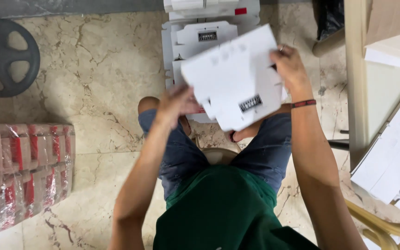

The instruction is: Folding flat cardboard templates into pizza boxes and stacking them in a pile.

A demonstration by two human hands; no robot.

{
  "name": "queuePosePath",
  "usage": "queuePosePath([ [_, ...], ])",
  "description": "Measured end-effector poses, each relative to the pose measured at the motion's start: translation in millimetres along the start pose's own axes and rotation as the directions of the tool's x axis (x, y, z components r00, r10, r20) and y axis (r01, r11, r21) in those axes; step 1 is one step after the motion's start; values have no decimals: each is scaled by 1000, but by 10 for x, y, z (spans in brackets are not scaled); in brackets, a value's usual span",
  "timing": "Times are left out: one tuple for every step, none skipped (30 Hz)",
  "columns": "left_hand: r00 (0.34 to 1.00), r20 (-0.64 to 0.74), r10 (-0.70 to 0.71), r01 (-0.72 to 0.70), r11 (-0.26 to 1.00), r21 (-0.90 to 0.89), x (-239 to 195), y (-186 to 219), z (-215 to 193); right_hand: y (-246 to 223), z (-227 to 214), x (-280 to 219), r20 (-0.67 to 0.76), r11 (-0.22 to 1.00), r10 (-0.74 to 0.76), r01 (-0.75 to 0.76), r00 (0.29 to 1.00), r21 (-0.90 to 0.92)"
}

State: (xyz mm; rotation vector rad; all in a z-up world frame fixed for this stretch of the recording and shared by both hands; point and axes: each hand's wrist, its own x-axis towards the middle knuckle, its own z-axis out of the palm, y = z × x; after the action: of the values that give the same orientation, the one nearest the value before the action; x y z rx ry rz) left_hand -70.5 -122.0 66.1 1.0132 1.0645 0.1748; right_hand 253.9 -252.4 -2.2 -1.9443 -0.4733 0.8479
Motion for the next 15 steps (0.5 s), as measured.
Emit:
queuePosePath([
  [1000, 1, 11, -11, 1000, -4, 8, -339, 37, -110, 23, -11, -2, 1000, -11, 11, 1000, -3],
  [999, -23, 36, -38, 991, -129, 7, -708, 74, -180, 55, -46, 59, 965, 4, 11, 998, -263],
  [997, -49, 58, -68, 966, -251, 22, -1077, 108, -247, 96, -67, 113, 863, 36, 26, 993, -505],
  [997, -51, 52, -63, 965, -256, -4, -1134, 191, -524, 161, -124, 117, 860, 41, 25, 992, -509],
  [991, -113, -68, 23, 932, -362, -24, -1185, 272, -805, 231, -172, 227, 810, 74, 75, 971, -581],
  [969, -162, -186, 91, 879, -468, -26, -1211, 346, -1110, 310, -200, 332, 756, 109, 139, 937, -639],
  [969, -165, -187, 89, 877, -472, 11, -1265, 422, -1165, 398, -13, 336, 754, 108, 143, 936, -641],
  [973, -186, -137, 18, 849, -529, 66, -1307, 492, -1228, 492, 190, 409, 668, 74, 259, 910, -698],
  [974, -210, -88, -52, 812, -581, 127, -1342, 562, -1296, 590, 399, 482, 568, 50, 372, 875, -734],
  [973, -213, -87, -55, 812, -581, 169, -1262, 624, -1480, 710, 460, 485, 568, 48, 376, 873, -732],
  [973, -209, -98, -57, 778, -626, 217, -1181, 686, -1664, 832, 525, 517, 533, 97, 394, 851, -749],
  [972, -205, -114, -54, 740, -670, 248, -1118, 752, -1825, 956, 580, 546, 499, 151, 413, 824, -762],
  [971, -208, -119, -53, 739, -671, 308, -1048, 783, -1888, 1070, 674, 549, 499, 155, 415, 821, -761],
  [970, -200, -141, -34, 731, -681, 366, -980, 820, -1946, 1178, 765, 522, 444, 185, 403, 832, -800],
  [968, -191, -163, -15, 722, -691, 425, -914, 856, -2003, 1289, 857, 494, 387, 212, 391, 843, -835],
])
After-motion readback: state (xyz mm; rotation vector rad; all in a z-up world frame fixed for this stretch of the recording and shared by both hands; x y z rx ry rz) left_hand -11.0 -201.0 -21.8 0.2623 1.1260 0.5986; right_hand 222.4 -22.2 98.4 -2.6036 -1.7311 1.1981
